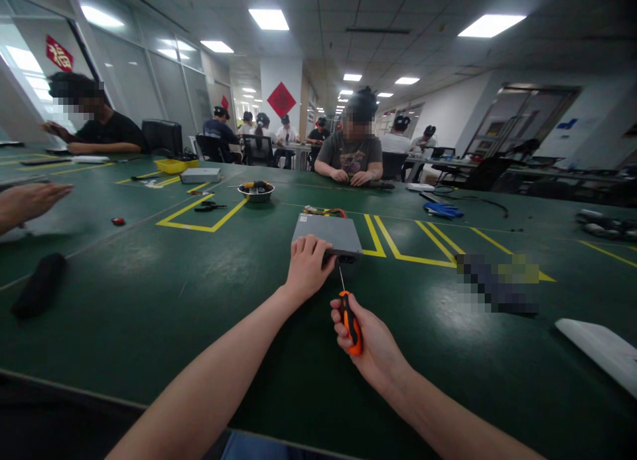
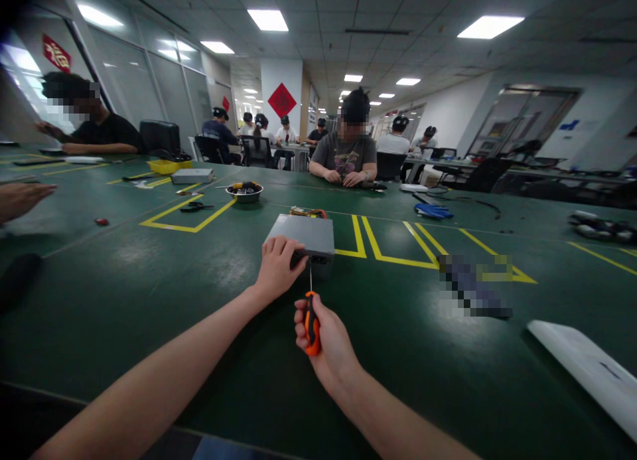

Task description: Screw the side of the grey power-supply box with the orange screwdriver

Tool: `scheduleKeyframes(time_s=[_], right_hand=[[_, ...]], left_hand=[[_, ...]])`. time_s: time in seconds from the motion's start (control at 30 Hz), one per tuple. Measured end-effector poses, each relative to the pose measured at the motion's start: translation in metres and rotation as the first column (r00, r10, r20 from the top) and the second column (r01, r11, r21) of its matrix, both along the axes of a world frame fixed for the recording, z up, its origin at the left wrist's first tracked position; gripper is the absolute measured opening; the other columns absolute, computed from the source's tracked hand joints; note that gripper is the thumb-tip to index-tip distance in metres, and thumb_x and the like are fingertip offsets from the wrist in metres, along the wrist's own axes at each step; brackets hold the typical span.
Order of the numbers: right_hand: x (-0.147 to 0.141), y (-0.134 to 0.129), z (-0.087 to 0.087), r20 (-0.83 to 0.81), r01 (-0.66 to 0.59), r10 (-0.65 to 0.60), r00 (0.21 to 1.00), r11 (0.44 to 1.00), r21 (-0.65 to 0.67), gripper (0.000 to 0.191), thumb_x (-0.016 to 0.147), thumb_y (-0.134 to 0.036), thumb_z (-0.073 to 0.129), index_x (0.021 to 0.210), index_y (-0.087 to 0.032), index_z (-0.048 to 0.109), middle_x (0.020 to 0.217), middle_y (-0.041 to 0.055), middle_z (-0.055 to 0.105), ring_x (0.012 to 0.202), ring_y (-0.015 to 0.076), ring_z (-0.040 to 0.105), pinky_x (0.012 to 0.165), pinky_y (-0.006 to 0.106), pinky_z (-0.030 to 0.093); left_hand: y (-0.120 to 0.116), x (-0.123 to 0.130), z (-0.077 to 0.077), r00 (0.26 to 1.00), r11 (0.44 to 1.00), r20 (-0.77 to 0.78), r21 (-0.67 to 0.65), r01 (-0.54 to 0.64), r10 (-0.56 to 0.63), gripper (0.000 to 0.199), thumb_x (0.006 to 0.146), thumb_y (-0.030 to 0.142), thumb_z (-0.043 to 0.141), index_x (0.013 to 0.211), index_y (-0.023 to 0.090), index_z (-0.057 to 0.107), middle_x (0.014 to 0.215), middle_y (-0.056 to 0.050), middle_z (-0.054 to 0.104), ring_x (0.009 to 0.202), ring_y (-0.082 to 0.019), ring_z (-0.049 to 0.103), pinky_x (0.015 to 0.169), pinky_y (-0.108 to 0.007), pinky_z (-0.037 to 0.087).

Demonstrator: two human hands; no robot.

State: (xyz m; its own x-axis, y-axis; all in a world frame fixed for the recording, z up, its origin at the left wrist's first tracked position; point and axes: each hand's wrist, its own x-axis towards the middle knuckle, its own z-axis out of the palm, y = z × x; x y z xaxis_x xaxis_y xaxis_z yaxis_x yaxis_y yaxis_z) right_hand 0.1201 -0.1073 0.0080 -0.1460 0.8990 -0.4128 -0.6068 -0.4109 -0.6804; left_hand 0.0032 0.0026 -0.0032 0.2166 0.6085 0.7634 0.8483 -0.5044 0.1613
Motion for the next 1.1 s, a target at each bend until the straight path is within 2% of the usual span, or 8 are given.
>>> scheduleKeyframes(time_s=[0.07,0.2,0.43,0.57,0.67,0.83,1.0,1.1], right_hand=[[0.0001,0.0007,-0.0015,0.002,0.005,-0.005,1.0,1.0,0.008,0.026,0.091,-0.03,0.043,0.081,-0.011,0.057,0.062,0.0011,0.053,0.043,0.004,0.043,0.035,0.012,0.029],[0.0008,0.0019,-0.005,0.022,0.055,-0.055,0.998,0.998,0.036,0.016,0.082,-0.025,0.059,0.072,-0.014,0.052,0.065,-0.0002,0.054,0.042,0.0029,0.041,0.033,0.011,0.026],[0.0005,0.0009,-0.0013,-0.06,-0.019,0.019,0.998,1.0,-0.009,0.027,0.091,-0.031,0.042,0.083,-0.011,0.059,0.063,0.0011,0.052,0.044,0.0044,0.043,0.036,0.012,0.032],[0.0006,0.0014,-0.0039,0.001,0.039,-0.039,0.999,0.999,0.03,0.014,0.085,-0.026,0.055,0.078,-0.013,0.056,0.066,0.0003,0.053,0.044,0.0035,0.042,0.034,0.011,0.028],[0.0013,0.0011,-0.0052,0.002,0.052,-0.053,0.999,0.997,0.052,0.016,0.084,-0.025,0.056,0.074,-0.014,0.054,0.067,0.0004,0.054,0.045,0.0034,0.043,0.035,0.011,0.029],[0.0012,0.0014,-0.0041,-0.031,-0.013,0.014,0.999,1.0,0.015,0.023,0.09,-0.03,0.046,0.084,-0.012,0.059,0.066,0.0012,0.053,0.047,0.0047,0.045,0.039,0.013,0.035],[0.0008,0.0031,-0.0061,0.016,0.049,-0.049,0.999,0.998,0.045,0.014,0.083,-0.025,0.058,0.074,-0.014,0.054,0.066,-0.0003,0.053,0.044,0.0033,0.042,0.034,0.012,0.028],[0.0017,0.0025,-0.0062,0.013,0.045,-0.045,0.999,0.998,0.038,0.016,0.083,-0.026,0.058,0.073,-0.014,0.055,0.066,0.0001,0.054,0.045,0.0038,0.044,0.037,0.012,0.031]], left_hand=[[0.0002,0.0003,-0.0004,1.0,1.0,0.001,0.003,-0.002,0.002,0.019,0.081,0.03,0.053,0.097,0.02,0.056,0.097,-0.008,0.051,0.095,-0.024,0.044,0.084,-0.039,0.036],[0.0003,0.0,-0.0007,1.0,1.0,-0.004,0.002,0.001,-0.001,0.019,0.081,0.03,0.054,0.097,0.02,0.056,0.097,-0.007,0.052,0.094,-0.024,0.044,0.084,-0.038,0.036],[0.0,-0.0003,-0.0005,1.0,1.0,-0.005,0.002,-0.004,0.004,0.02,0.08,0.03,0.055,0.098,0.02,0.055,0.097,-0.007,0.051,0.095,-0.024,0.044,0.084,-0.038,0.036],[-0.0005,-0.0005,-0.0001,1.0,1.0,-0.008,-0.002,-0.002,0.002,0.02,0.08,0.03,0.055,0.098,0.02,0.055,0.098,-0.007,0.051,0.095,-0.024,0.044,0.084,-0.038,0.036],[-0.0006,-0.0005,0.0001,1.0,1.0,-0.005,-0.007,-0.001,0.001,0.02,0.08,0.03,0.055,0.097,0.02,0.055,0.098,-0.007,0.051,0.095,-0.024,0.044,0.084,-0.038,0.036],[-0.001,-0.0003,0.001,1.0,1.0,-0.002,-0.011,0.0,0.0,0.021,0.08,0.03,0.054,0.098,0.019,0.055,0.098,-0.007,0.051,0.095,-0.024,0.043,0.084,-0.038,0.036],[-0.0014,-0.0003,0.0015,1.0,1.0,-0.014,-0.024,-0.007,0.006,0.021,0.08,0.031,0.054,0.098,0.02,0.055,0.099,-0.007,0.051,0.095,-0.024,0.043,0.084,-0.038,0.036],[-0.0012,-0.0004,0.001,1.0,1.0,-0.01,-0.025,-0.006,0.005,0.021,0.08,0.03,0.054,0.098,0.02,0.055,0.099,-0.007,0.051,0.095,-0.024,0.043,0.085,-0.038,0.035]])
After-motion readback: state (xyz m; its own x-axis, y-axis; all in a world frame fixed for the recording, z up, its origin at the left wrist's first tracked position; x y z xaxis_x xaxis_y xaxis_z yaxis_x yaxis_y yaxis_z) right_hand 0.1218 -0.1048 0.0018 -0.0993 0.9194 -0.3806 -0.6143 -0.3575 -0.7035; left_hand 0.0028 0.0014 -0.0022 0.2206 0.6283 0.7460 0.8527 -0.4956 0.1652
